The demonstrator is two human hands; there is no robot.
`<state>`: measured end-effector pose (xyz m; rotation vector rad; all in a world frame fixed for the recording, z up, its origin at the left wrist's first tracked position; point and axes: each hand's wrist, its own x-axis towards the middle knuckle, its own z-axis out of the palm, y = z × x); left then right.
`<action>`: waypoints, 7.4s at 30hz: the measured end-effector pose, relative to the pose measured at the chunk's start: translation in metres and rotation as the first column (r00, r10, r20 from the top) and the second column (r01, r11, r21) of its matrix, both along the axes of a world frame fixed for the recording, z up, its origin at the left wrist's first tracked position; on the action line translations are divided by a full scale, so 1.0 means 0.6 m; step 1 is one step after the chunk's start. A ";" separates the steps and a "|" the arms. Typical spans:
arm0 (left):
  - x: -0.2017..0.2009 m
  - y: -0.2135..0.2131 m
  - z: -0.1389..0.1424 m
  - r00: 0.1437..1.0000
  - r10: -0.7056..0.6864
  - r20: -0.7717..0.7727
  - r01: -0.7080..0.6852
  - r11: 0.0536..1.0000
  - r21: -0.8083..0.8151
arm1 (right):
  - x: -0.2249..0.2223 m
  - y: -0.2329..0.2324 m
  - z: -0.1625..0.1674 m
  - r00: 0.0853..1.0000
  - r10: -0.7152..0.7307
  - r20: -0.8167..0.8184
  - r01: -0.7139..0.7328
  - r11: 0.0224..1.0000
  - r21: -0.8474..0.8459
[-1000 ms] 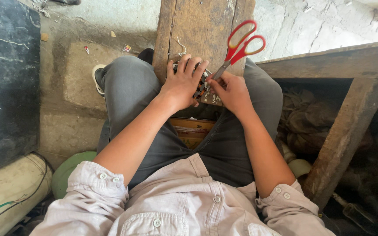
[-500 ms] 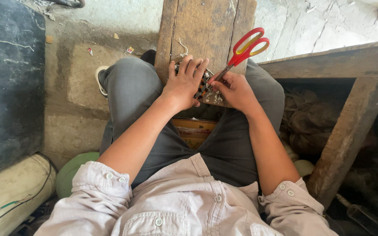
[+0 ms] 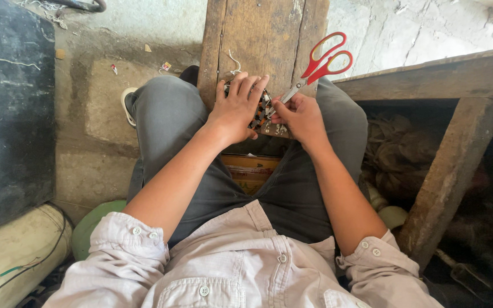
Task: The person sits at a wooden workbench and uses red-handled scissors to cut and strip wires on a circular electrical component. They repeatedly trim wire ends and adjust the component on the bench.
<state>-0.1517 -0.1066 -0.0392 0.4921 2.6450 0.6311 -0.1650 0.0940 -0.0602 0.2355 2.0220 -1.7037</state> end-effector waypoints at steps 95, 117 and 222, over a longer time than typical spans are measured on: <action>0.050 0.082 0.018 0.931 0.108 -0.349 -0.114 0.993 0.004 | 0.042 0.060 0.094 0.679 0.678 -0.282 -0.207 0.545 0.813; 0.072 0.111 0.029 0.884 0.121 -0.451 -0.166 0.984 -0.060 | 0.055 0.084 0.117 0.710 0.456 -0.536 0.075 0.708 0.702; 0.046 0.066 0.040 0.941 0.050 -0.334 -0.002 0.990 0.144 | 0.029 0.079 0.069 0.848 0.301 -0.435 -0.080 0.885 0.458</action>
